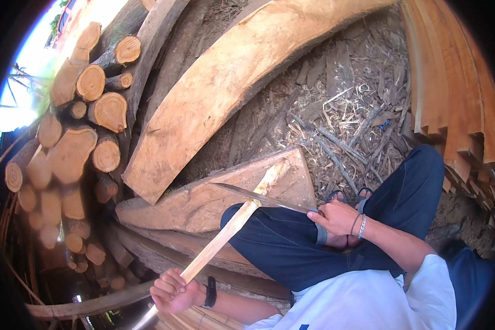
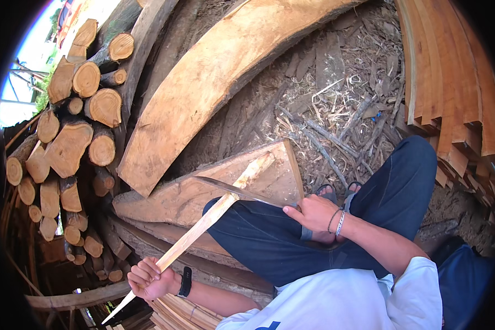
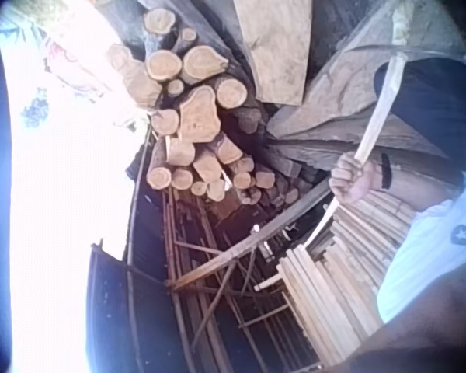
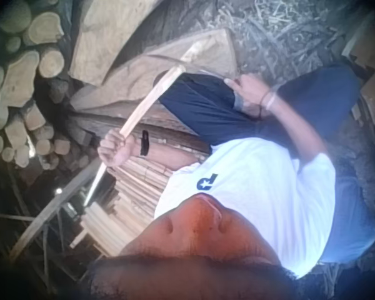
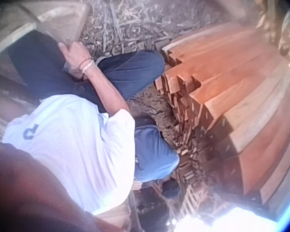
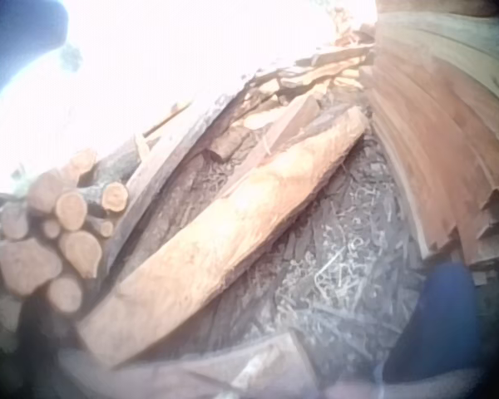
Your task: The person uses a long metal blade to shave a thin strip of wood, repeatedly pulling the blade along the length of the piece.
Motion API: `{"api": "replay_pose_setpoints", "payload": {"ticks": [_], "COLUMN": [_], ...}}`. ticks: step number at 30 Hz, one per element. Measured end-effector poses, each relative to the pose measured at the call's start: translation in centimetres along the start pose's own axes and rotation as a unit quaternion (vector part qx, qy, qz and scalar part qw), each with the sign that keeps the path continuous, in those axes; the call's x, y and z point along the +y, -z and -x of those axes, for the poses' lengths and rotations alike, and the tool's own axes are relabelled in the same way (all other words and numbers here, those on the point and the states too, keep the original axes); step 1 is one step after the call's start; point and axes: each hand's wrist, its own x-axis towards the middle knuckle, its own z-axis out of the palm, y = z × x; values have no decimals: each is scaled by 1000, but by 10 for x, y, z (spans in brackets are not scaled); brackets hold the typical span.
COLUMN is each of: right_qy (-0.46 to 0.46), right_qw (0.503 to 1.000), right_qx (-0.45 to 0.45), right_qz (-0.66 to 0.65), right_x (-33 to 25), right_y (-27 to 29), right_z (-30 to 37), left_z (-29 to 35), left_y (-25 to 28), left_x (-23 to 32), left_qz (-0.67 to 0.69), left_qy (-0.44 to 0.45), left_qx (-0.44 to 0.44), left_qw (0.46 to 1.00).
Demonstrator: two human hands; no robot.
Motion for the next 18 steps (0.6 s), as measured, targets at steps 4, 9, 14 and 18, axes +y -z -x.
{"api": "replay_pose_setpoints", "payload": {"ticks": [4, 9, 14, 18], "right_qy": [-15, -21, -31, -32], "right_qw": [998, 998, 997, 995], "right_qx": [15, 16, 15, 50], "right_qz": [52, 64, 75, 75], "right_x": [1, -3, -6, 25], "right_y": [3, 9, 10, 3], "right_z": [-5, 0, 10, 8], "left_z": [6, 8, 7, 5], "left_y": [-12, -14, -13, -17], "left_x": [-1, 0, 0, -2], "left_qz": [-8, 4, 10, 14], "left_qy": [-8, -11, -9, -2], "left_qx": [-21, -51, -45, -47], "left_qw": [1000, 999, 999, 999]}}
